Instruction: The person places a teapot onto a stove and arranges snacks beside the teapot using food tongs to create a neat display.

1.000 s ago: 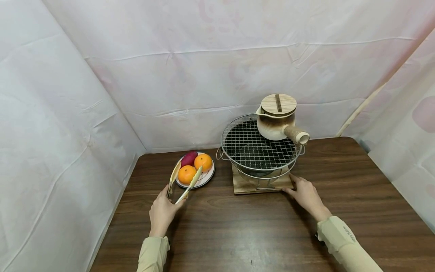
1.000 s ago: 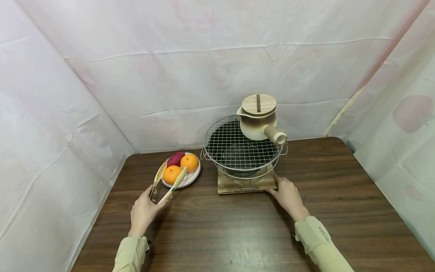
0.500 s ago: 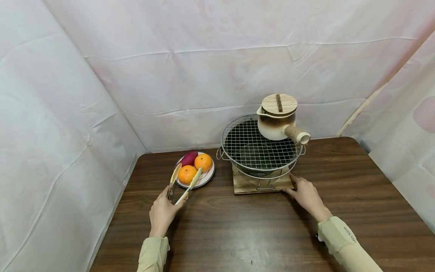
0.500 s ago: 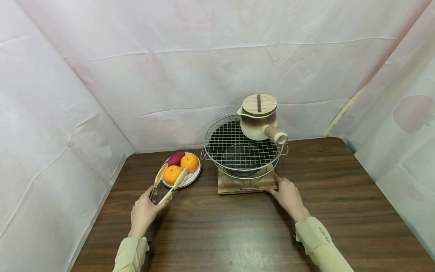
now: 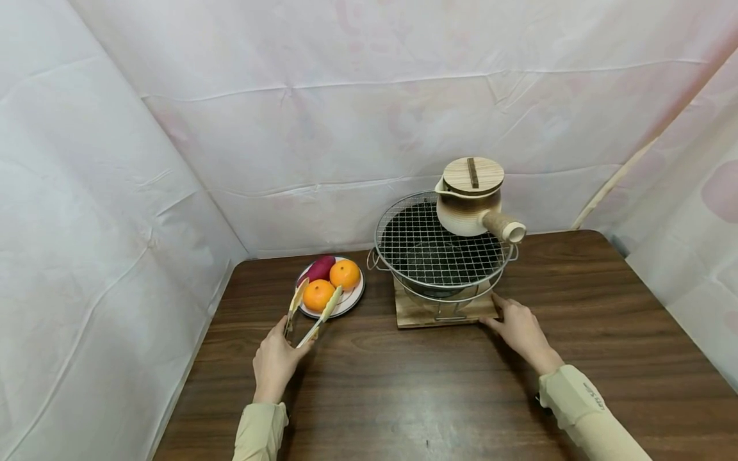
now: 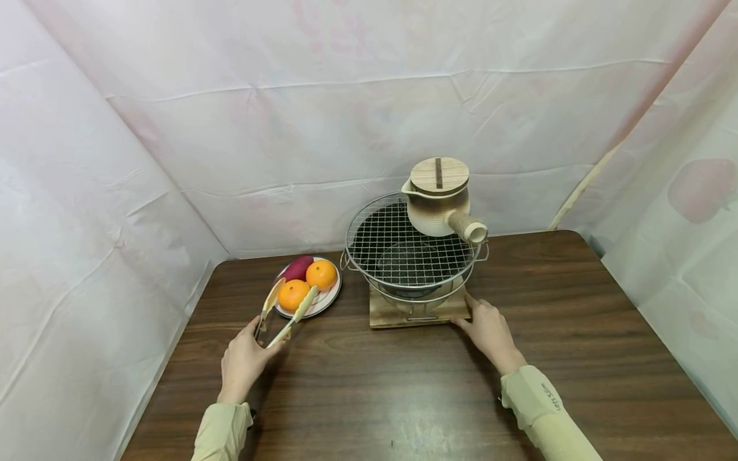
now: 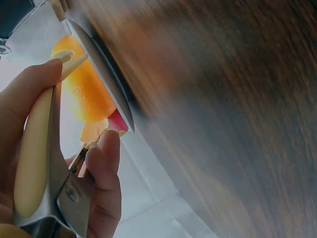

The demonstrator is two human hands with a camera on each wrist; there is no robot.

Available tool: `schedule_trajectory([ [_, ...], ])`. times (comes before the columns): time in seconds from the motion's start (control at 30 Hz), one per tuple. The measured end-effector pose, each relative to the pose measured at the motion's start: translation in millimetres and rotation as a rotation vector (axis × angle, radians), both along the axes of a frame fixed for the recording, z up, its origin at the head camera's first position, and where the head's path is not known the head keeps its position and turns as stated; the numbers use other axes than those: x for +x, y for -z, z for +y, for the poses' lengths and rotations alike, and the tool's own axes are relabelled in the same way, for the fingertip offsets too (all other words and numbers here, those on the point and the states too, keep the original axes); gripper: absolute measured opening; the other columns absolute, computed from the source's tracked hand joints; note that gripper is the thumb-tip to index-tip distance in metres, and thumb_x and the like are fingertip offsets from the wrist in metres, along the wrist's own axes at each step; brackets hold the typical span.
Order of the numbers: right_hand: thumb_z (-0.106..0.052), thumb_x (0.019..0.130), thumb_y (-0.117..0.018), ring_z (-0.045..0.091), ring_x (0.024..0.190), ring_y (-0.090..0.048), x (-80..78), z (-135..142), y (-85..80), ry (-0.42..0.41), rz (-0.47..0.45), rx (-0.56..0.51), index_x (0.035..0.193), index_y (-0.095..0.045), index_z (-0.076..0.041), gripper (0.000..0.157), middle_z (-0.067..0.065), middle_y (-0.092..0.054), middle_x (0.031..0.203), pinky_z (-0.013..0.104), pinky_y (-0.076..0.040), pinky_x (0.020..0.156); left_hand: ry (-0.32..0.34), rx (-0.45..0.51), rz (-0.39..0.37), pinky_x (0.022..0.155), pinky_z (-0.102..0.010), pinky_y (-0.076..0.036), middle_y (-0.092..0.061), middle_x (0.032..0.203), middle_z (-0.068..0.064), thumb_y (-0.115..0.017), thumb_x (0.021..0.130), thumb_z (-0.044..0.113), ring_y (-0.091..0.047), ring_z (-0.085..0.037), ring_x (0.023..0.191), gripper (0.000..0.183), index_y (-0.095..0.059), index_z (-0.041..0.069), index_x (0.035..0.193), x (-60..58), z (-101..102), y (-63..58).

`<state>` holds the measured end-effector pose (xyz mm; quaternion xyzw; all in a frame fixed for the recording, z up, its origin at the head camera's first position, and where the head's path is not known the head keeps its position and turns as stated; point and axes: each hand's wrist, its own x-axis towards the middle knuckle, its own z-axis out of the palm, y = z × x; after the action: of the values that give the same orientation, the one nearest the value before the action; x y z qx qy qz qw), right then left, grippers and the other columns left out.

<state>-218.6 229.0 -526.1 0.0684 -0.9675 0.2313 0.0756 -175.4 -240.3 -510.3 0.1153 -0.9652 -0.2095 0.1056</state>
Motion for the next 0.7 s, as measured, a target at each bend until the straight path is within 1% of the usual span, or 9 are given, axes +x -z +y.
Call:
schedule_trajectory([
  [0.2,-0.031,0.086,-0.071,0.050,0.107,-0.060,0.0,-0.6,-1.3,0.000,-0.006,-0.006,0.132,-0.051,0.011,0.065,0.034,-0.061,0.116,0.059,-0.048,0.084,0.000,-0.006,-0.014,0.047,-0.039,-0.042,-0.062,0.076,-0.008,-0.084,0.068,0.043,-0.051,-0.020,0.055,0.083,-0.052,0.009,0.138,1.0,2.2,-0.4],
  [0.3,-0.031,0.086,-0.070,0.050,0.108,-0.059,-0.3,-0.3,-1.1,-0.002,-0.011,-0.007,0.133,-0.050,0.011,0.066,0.035,-0.061,0.118,0.059,-0.048,0.085,-0.003,-0.010,-0.023,0.046,-0.036,-0.040,-0.060,0.072,-0.006,-0.083,0.070,0.043,-0.048,-0.018,0.053,0.082,-0.053,0.009,0.138,0.9,2.6,0.7],
  [0.5,-0.030,0.086,-0.070,0.050,0.107,-0.059,0.1,0.3,-1.3,-0.002,-0.007,-0.006,0.132,-0.050,0.012,0.066,0.034,-0.061,0.117,0.059,-0.048,0.084,0.000,-0.006,-0.029,0.045,-0.034,-0.037,-0.059,0.068,-0.005,-0.081,0.072,0.043,-0.048,-0.017,0.053,0.079,-0.053,0.008,0.137,1.1,2.9,0.7],
  [0.7,-0.031,0.087,-0.070,0.051,0.108,-0.059,1.7,-0.4,-1.9,0.000,-0.014,-0.006,0.132,-0.050,0.012,0.066,0.035,-0.060,0.118,0.060,-0.048,0.084,-0.003,0.003,-0.046,0.045,-0.031,-0.037,-0.063,0.072,-0.004,-0.080,0.073,0.044,-0.052,-0.016,0.054,0.078,-0.052,0.009,0.138,1.2,2.6,2.5],
])
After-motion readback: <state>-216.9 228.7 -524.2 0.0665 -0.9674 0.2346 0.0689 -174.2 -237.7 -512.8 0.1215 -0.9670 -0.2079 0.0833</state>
